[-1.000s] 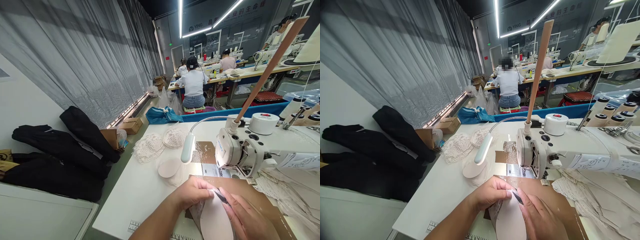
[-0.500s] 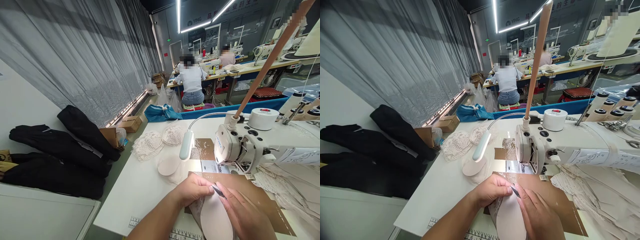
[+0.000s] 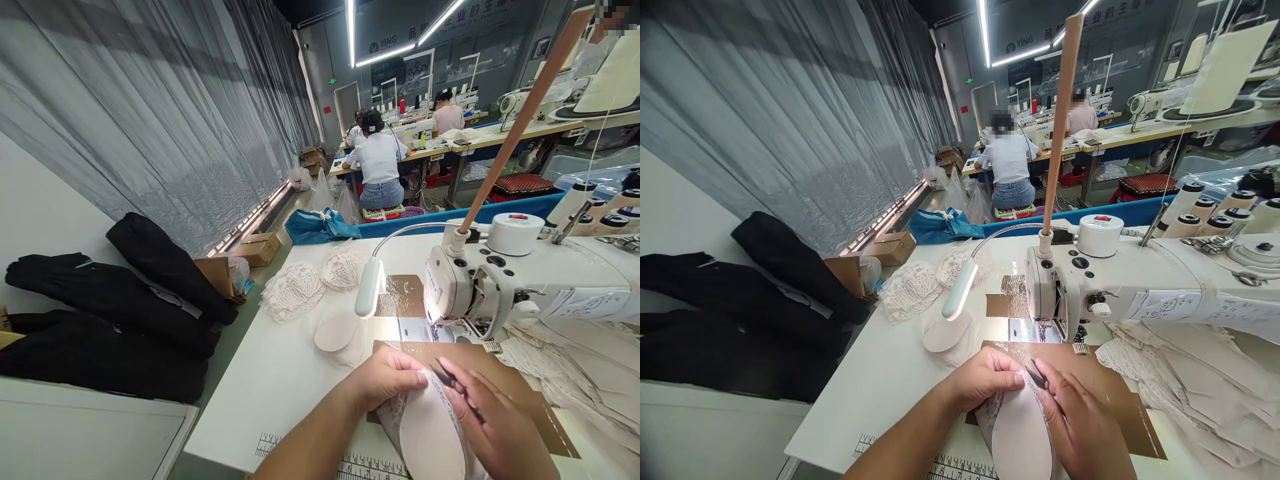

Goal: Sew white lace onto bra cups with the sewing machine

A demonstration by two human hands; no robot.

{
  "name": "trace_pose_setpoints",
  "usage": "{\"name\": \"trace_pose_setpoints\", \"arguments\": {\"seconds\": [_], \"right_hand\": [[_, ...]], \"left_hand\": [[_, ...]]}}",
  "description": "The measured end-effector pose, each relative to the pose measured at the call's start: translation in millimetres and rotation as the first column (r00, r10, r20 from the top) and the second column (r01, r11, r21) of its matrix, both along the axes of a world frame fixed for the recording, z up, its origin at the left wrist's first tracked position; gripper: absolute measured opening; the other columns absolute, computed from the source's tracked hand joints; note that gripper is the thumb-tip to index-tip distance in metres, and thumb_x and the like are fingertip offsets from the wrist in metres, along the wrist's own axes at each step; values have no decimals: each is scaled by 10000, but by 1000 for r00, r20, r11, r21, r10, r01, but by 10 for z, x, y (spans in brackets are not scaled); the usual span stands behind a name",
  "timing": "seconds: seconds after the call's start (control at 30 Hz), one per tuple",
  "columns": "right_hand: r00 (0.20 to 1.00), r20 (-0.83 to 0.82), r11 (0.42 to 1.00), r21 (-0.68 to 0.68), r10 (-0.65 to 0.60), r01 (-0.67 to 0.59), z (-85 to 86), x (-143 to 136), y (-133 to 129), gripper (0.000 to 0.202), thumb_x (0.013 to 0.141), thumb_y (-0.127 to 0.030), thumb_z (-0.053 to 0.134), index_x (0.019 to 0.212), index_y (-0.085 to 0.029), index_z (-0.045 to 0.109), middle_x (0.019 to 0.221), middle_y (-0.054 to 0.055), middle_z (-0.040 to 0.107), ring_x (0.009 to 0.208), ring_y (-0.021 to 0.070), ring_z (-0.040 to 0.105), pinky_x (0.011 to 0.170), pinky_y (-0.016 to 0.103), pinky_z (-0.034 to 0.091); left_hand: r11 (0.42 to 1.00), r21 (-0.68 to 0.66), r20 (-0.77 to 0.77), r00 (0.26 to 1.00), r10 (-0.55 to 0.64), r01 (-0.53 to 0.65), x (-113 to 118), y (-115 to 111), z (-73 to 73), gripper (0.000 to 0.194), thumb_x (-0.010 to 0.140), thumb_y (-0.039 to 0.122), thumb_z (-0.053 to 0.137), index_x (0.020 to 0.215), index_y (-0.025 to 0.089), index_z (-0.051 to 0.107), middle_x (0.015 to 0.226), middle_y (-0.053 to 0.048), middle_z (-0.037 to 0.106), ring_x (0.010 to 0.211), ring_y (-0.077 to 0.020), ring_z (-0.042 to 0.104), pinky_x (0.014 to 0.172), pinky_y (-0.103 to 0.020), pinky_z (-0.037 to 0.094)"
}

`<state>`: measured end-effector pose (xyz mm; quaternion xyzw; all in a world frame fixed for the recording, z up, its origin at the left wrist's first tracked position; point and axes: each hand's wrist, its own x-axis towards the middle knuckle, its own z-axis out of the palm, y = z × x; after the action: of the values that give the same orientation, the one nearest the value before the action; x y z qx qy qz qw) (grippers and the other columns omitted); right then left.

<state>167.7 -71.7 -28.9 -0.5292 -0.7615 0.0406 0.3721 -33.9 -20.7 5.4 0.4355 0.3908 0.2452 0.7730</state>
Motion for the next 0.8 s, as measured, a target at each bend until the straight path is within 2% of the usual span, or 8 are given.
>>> {"name": "trace_pose_setpoints", "arguments": {"seconds": [0.1,0.27,0.33,0.4,0.47,0.57,0.67,0.8], "right_hand": [[965,-220,969,-230,-143,92,36,-58,-22,450,879,-449,531,1284,-261,584,1075,41,736,889,222,723,709,286,602],[824,-538,900,-427,-176,-86,58,-126,-49,452,874,-446,543,1256,-214,613,1108,70,727,1000,223,694,793,266,581],[780,-595,876,-463,-196,-133,66,-122,-52,448,860,-462,571,1229,-216,634,1150,77,713,1033,224,681,825,262,569],[771,-606,860,-483,-194,-163,69,-109,-50,449,853,-480,582,1219,-228,641,1151,71,713,1027,216,684,847,261,560],[789,-587,863,-479,-178,-162,66,-95,-45,440,854,-491,580,1206,-235,649,1143,64,718,1010,210,691,848,259,559],[838,-519,902,-424,-167,-82,55,-63,-39,398,858,-473,581,1172,-244,666,1129,54,726,987,212,700,820,260,575],[903,-403,950,-312,-148,16,55,-8,-45,380,863,-460,586,1179,-264,663,1100,50,736,943,228,713,787,287,594],[968,-247,991,-131,-42,10,54,64,-58,381,910,-435,520,1231,-264,636,1161,59,711,1009,249,692,777,302,596]], "left_hand": [[1000,12,19,999,-25,25,-14,7,-28,480,610,467,830,874,76,742,754,-67,663,716,-177,597,746,-316,467],[993,90,5,997,-72,71,-25,10,-53,441,685,435,796,967,102,732,864,-77,684,748,-159,605,754,-289,463],[979,171,-37,994,-103,108,-5,-10,-25,441,705,416,790,1031,129,715,934,-75,685,792,-159,608,771,-277,456],[964,231,-87,990,-114,132,30,-38,10,443,707,406,795,1058,152,702,1004,-75,681,855,-173,612,800,-283,452],[962,243,-126,987,-98,126,67,-59,30,415,710,424,792,1009,147,711,995,-76,684,880,-188,613,818,-295,450],[973,218,-138,989,-42,72,91,-59,10,402,692,460,795,882,111,732,852,-68,681,791,-175,600,766,-291,443],[988,154,-91,996,4,10,74,-32,-30,420,657,460,820,852,97,741,764,-54,661,689,-140,560,687,-272,420],[997,57,-36,998,55,-53,55,-13,-3,435,621,447,846,843,86,751,702,-49,646,624,-115,526,625,-253,391]]}}
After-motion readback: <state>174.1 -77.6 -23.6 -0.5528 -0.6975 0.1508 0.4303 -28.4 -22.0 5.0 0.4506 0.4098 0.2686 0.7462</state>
